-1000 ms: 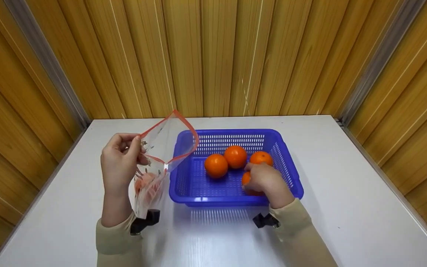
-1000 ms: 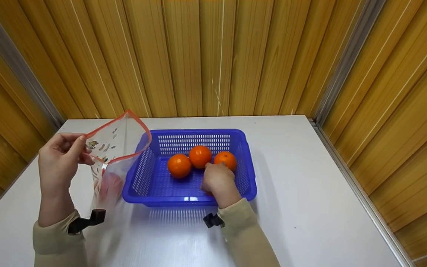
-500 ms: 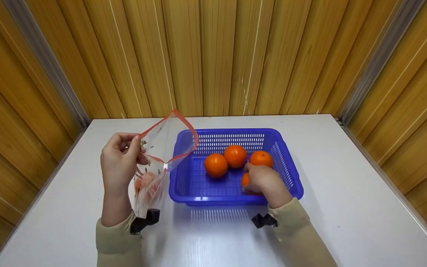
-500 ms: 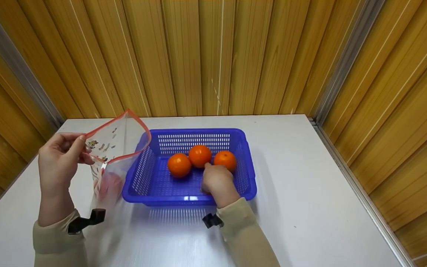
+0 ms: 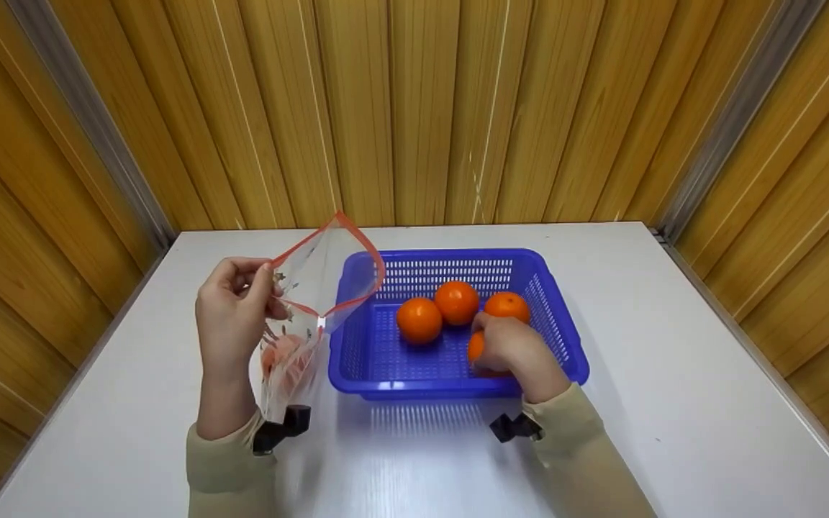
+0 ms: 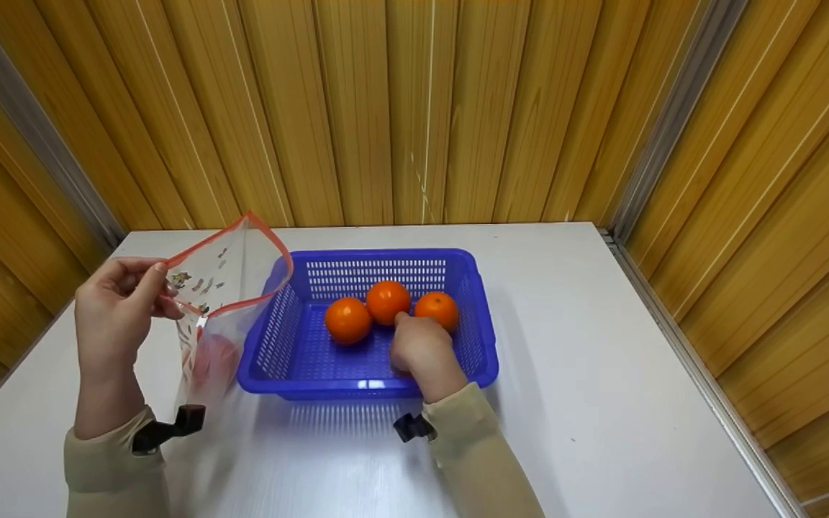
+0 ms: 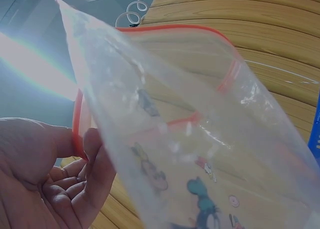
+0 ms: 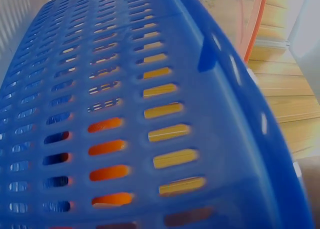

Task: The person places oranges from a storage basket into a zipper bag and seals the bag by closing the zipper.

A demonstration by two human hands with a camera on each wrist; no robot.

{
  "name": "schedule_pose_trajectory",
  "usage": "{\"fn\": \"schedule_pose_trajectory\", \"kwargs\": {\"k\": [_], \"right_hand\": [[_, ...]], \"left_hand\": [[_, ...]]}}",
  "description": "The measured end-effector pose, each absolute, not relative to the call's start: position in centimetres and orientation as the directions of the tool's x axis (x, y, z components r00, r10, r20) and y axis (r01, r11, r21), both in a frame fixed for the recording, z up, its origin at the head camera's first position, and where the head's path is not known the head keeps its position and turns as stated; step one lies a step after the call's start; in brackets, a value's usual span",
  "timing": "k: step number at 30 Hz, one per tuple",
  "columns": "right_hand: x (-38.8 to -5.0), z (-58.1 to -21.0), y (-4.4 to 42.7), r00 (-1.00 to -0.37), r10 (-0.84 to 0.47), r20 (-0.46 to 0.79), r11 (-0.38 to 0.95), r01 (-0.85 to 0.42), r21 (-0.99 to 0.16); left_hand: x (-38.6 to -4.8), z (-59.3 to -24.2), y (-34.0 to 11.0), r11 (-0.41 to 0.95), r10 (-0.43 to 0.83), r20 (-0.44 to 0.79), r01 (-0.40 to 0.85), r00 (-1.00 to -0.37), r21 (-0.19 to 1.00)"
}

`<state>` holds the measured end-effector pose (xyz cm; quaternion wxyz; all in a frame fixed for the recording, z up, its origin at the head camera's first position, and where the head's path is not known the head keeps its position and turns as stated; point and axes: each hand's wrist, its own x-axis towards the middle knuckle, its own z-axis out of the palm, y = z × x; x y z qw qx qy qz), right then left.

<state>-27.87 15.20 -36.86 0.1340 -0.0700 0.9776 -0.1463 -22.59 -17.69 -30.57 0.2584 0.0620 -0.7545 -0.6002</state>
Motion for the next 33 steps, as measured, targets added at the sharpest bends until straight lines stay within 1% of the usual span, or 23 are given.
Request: {"fn": "schedule_pose_trajectory", "kwargs": {"k": [8, 14, 20, 25, 33], "right_hand": [[-28.0, -36.3, 15.2, -0.950, -0.174, -0.258, 0.941, -0.084, -0.328], [-28.1, -36.2, 15.2, -0.955, -0.198, -0.220, 0.929, -0.111, -0.354], [-28.0, -35.9, 15.3, -0.958, -0.203, -0.202, 0.913, -0.111, -0.394], [-27.9, -35.6, 15.5, -0.965, -0.205, -0.163, 0.891, -0.115, -0.439], [-27.9, -35.5, 15.5, -0.972, -0.206, -0.109, 0.848, -0.122, -0.516]], "left_hand": [[-22.6, -30.6, -17.7, 0.277, -0.408, 0.304, 0.200, -0.861, 0.940], [-22.7, -30.6, -17.7, 0.281, -0.411, 0.295, 0.187, -0.863, 0.941], [-22.6, -30.6, -17.6, 0.278, -0.407, 0.302, 0.198, -0.862, 0.940], [-22.5, -30.5, -17.5, 0.279, -0.400, 0.313, 0.211, -0.861, 0.937], [-22.5, -30.5, -17.4, 0.286, -0.408, 0.299, 0.190, -0.863, 0.939]]}}
